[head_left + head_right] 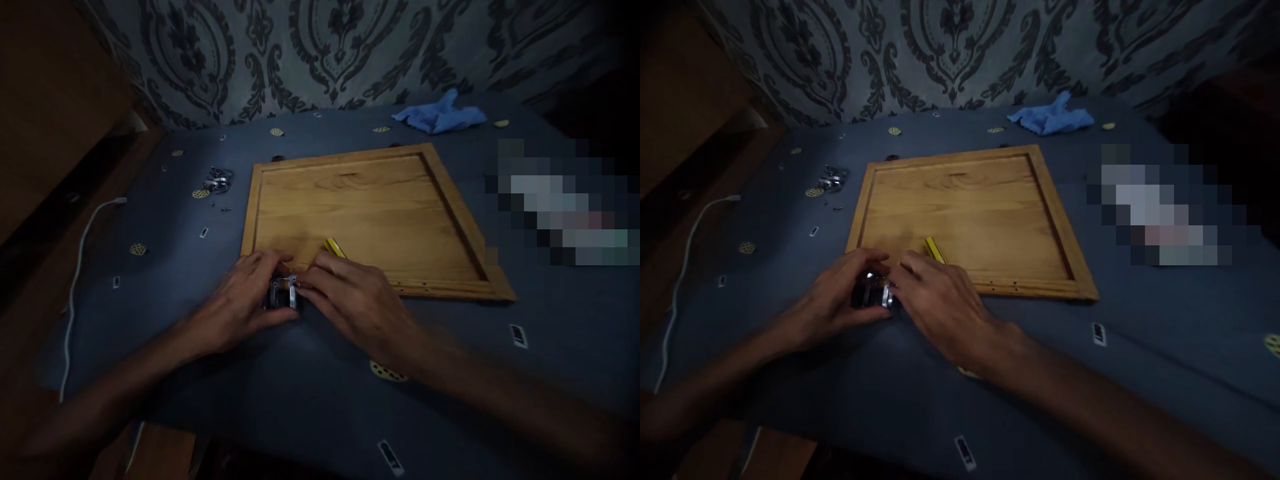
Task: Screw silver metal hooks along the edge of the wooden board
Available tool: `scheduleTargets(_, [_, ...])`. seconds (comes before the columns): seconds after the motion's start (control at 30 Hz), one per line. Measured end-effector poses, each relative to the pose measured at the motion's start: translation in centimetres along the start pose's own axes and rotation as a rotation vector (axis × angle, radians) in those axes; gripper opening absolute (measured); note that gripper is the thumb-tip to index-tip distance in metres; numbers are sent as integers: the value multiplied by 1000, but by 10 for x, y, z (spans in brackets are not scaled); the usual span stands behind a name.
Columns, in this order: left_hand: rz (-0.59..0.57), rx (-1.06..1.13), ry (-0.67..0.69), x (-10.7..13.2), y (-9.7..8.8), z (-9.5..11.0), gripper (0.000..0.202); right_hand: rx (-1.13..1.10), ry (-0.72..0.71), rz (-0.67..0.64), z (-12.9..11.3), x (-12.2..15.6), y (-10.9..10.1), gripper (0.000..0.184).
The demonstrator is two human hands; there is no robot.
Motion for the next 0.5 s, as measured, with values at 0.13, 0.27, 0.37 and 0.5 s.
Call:
scheduleTargets(0.13, [-1, -2, -11, 0, 0, 0, 57, -21, 11, -25, 4, -2, 9, 23])
scheduleTargets(0.27, [-12, -4, -6, -1, 0, 3, 57, -35, 4, -64, 8, -3, 9, 14])
scheduleTargets(0.37, [-9, 4, -4, -1, -1, 3, 55, -34, 4, -69, 8, -6, 9, 10])
scheduleTargets(0.5, [12, -1, 13, -1, 0, 3, 55, -43, -4, -59, 8, -8, 12, 13])
Point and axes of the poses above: each hand's wrist, its own x-axis away from the middle knuckle, its own y-axis out of the palm, z = x × y, the point moved 3 cm from there along -x, towards the middle knuckle, and after that the axes turned 14 degrees about -y, right-handed, at the moved point
